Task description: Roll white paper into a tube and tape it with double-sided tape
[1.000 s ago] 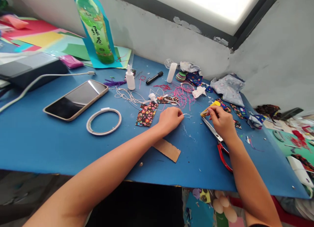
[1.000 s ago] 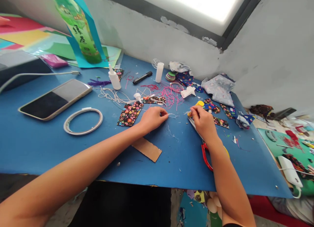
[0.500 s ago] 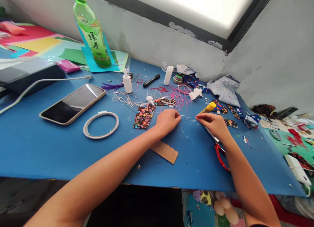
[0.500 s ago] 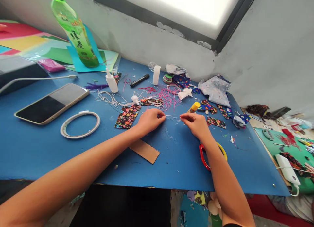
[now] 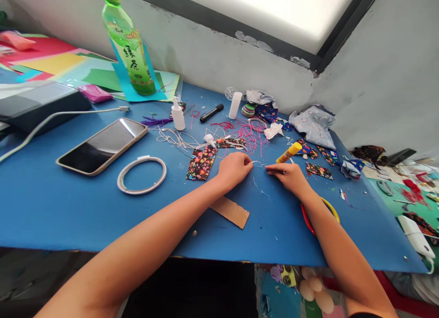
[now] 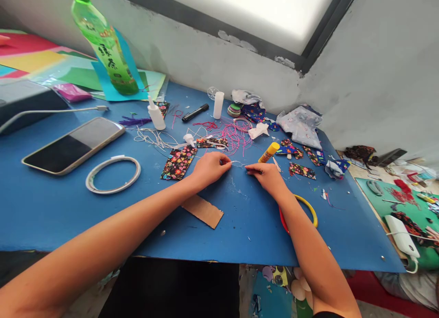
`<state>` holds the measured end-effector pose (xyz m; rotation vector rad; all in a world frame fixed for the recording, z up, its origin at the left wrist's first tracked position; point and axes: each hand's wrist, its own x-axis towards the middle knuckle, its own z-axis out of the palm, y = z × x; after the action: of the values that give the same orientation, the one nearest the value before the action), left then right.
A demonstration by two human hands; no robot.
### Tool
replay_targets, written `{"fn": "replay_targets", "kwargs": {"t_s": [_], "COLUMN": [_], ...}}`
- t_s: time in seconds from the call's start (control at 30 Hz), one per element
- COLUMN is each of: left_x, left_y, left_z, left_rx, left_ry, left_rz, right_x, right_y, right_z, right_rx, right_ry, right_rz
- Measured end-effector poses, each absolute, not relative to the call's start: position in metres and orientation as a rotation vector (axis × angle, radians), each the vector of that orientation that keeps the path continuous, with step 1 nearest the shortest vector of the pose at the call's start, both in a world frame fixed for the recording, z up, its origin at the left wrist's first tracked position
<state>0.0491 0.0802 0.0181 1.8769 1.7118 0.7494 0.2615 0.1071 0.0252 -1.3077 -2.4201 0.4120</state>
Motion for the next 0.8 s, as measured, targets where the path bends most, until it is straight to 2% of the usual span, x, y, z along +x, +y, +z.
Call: {"fn": "replay_targets", "kwargs": {"t_s": [0.43, 0.8], "left_x": [0.050, 0.050], "left_y": [0.081, 0.080], "left_z": [0.016, 0.017], "left_rx": [1.879, 1.889], "left_ry": [1.719, 1.721], "left_rz": [0.751, 0.746], "right_x": [0.247, 0.220], "right_y": [0.104, 0.116], "right_z": [0.012, 0.040], "right_rx": [-1.359, -1.403], "right_ry": [-2.393, -2.333], "right_rz": [0.106, 0.023]}}
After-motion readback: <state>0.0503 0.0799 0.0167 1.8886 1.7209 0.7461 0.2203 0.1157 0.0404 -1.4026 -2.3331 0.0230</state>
